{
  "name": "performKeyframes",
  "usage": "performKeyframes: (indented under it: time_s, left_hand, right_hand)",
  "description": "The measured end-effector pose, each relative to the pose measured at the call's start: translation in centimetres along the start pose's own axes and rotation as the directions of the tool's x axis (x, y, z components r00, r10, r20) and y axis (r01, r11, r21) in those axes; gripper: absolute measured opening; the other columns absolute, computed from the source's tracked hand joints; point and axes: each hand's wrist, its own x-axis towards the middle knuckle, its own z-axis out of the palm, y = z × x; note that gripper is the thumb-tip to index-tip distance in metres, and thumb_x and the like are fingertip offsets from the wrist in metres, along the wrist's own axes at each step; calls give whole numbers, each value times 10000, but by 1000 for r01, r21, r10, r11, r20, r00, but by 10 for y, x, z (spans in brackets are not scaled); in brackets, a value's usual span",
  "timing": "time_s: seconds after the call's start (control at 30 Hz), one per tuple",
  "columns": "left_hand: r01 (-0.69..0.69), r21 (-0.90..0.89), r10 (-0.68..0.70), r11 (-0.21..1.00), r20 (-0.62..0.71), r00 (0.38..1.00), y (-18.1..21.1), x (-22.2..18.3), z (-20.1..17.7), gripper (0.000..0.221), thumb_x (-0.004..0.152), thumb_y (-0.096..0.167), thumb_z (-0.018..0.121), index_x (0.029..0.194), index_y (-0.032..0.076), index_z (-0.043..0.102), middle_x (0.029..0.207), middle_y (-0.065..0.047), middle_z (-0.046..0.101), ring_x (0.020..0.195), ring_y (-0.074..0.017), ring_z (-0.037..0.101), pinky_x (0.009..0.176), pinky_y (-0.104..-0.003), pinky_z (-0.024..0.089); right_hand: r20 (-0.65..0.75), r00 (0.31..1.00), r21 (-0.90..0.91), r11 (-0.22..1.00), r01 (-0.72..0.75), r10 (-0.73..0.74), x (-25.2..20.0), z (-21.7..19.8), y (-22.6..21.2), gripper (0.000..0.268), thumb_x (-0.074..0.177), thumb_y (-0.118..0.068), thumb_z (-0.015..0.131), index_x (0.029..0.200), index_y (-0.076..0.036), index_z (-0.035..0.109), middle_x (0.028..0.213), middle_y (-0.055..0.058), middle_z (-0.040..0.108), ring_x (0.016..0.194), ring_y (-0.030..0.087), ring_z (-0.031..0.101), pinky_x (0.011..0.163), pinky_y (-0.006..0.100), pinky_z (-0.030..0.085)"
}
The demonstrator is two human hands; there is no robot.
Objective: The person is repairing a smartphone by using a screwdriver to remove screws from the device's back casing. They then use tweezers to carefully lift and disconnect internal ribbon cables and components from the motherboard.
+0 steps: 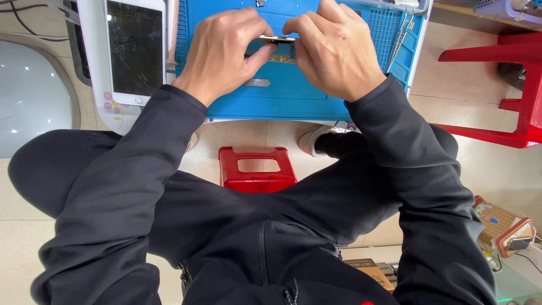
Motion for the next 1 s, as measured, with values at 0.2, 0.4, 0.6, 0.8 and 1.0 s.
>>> performKeyframes:
  time_s: [0.2,0.4,0.6,0.8,1.0]
  left_hand:
    - [-6,3,6,1000,-13,1000,0,1,1,123,1035,150,843,1045,63,756,961,-80,701,802,-286,668,621,-412,508]
    - [-9,11,9,1000,-32,999,-2,1,4,126,1032,149,846,1056,59,762,977,-88,719,817,-292,682,625,-412,525]
    - [-10,17,10,1000,-38,999,-2,0,5,130,1034,153,848,1053,60,758,971,-86,716,808,-290,679,624,-411,526]
    - [-14,22,14,1000,-34,999,-4,0,6,145,1044,164,859,1050,60,758,953,-85,711,777,-287,675,617,-407,532]
    - [-10,42,12,999,-33,999,-5,-1,8,163,1048,187,860,1035,62,756,943,-83,716,758,-275,668,609,-397,530]
  right_hand:
    - [-3,1000,-28,1000,-9,9,-1,1,0,47,1098,-74,694,1138,-85,671,859,28,639,809,222,466,663,371,422]
    - [-7,1000,61,998,13,-13,5,-7,-2,134,998,21,595,1106,-42,643,933,82,589,825,255,464,700,402,425]
    - [12,1000,24,1000,3,-4,0,-4,0,22,1132,-57,647,1138,-63,667,950,62,643,838,240,488,704,389,436]
    - [-28,1000,133,991,5,-2,1,-11,1,67,1127,-4,599,1151,-29,657,935,106,604,829,291,494,706,437,422]
    - [-20,999,183,983,-23,27,-3,-16,3,60,1148,-5,618,1162,-21,674,925,101,606,838,292,484,717,445,421]
